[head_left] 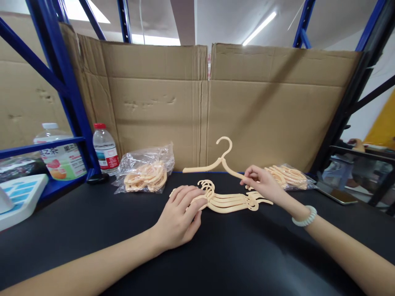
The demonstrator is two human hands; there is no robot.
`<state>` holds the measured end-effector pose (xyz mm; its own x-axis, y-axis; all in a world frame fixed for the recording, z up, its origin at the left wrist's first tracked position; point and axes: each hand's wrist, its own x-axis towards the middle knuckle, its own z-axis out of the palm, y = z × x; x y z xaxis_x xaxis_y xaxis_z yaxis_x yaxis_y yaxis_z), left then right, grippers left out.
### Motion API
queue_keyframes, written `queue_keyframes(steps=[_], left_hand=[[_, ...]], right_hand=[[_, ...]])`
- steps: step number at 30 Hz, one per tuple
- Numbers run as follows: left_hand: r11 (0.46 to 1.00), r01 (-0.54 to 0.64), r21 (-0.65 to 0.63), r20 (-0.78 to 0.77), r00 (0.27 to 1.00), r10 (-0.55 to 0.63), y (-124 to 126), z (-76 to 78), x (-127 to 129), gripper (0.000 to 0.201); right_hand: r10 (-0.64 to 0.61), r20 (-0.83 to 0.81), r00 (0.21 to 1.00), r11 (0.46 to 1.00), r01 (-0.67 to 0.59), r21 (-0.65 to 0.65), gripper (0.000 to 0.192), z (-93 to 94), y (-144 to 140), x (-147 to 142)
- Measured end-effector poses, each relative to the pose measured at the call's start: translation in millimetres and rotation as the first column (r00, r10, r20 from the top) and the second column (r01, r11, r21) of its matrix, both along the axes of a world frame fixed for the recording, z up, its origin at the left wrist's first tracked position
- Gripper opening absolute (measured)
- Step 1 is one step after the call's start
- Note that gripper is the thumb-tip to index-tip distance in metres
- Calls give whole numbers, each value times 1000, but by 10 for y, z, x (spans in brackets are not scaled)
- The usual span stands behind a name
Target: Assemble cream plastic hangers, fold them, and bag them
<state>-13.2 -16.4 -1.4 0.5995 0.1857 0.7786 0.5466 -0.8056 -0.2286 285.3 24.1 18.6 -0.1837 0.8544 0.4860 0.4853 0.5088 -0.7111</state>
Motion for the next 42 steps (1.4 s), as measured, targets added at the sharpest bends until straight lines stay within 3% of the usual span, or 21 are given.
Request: queue_keyframes(steps=[3, 6, 13, 16, 19, 23, 25, 27, 31, 38, 42], left_hand=[[994, -93, 57, 21, 996, 92, 42, -7, -10, 37], [985, -170, 27, 6, 985, 170, 98, -44, -19, 40], [983, -174, -54, -13, 985, 173, 180, -149, -54, 31], [985, -158, -76, -32, 987, 155, 173, -140, -57, 30], [980, -172, -104, -32, 985, 169, 163, -130, -50, 29], [972, -200, -128, -37, 980, 196, 172, -135, -41, 29], [970, -209, -126, -43, 978, 205, 182, -142, -41, 28], [969, -210, -127, -46, 978, 205, 190, -148, -43, 28], [970, -198, -141, -45, 980, 194, 194, -154, -49, 27], [971, -195, -140, -42, 981, 191, 195, -162, -50, 26], [971, -195, -141, -48, 981, 190, 196, -152, -43, 28]], right_hand=[[83, 92, 992, 996, -80, -35, 15, -33, -150, -110], [151, 152, 977, 988, -144, -58, 13, -48, -250, -198], [238, 202, 950, 963, -204, -174, 15, -37, -312, -236], [270, 247, 930, 958, -235, -164, 17, 18, -292, -190], [203, 222, 954, 978, -185, -100, 25, 93, -220, -56], [-20, 199, 980, 1000, 21, -3, 26, 138, -39, 282], [-154, 319, 935, 987, 130, 94, 19, 115, 52, 454], [-243, 481, 842, 967, 169, 192, 13, 68, 125, 575], [-227, 645, 730, 972, 124, 201, 16, -39, 215, 648], [-156, 708, 689, 988, 93, 126, 23, -21, 267, 768], [-74, 682, 727, 997, 47, 58, 29, -24, 276, 855]])
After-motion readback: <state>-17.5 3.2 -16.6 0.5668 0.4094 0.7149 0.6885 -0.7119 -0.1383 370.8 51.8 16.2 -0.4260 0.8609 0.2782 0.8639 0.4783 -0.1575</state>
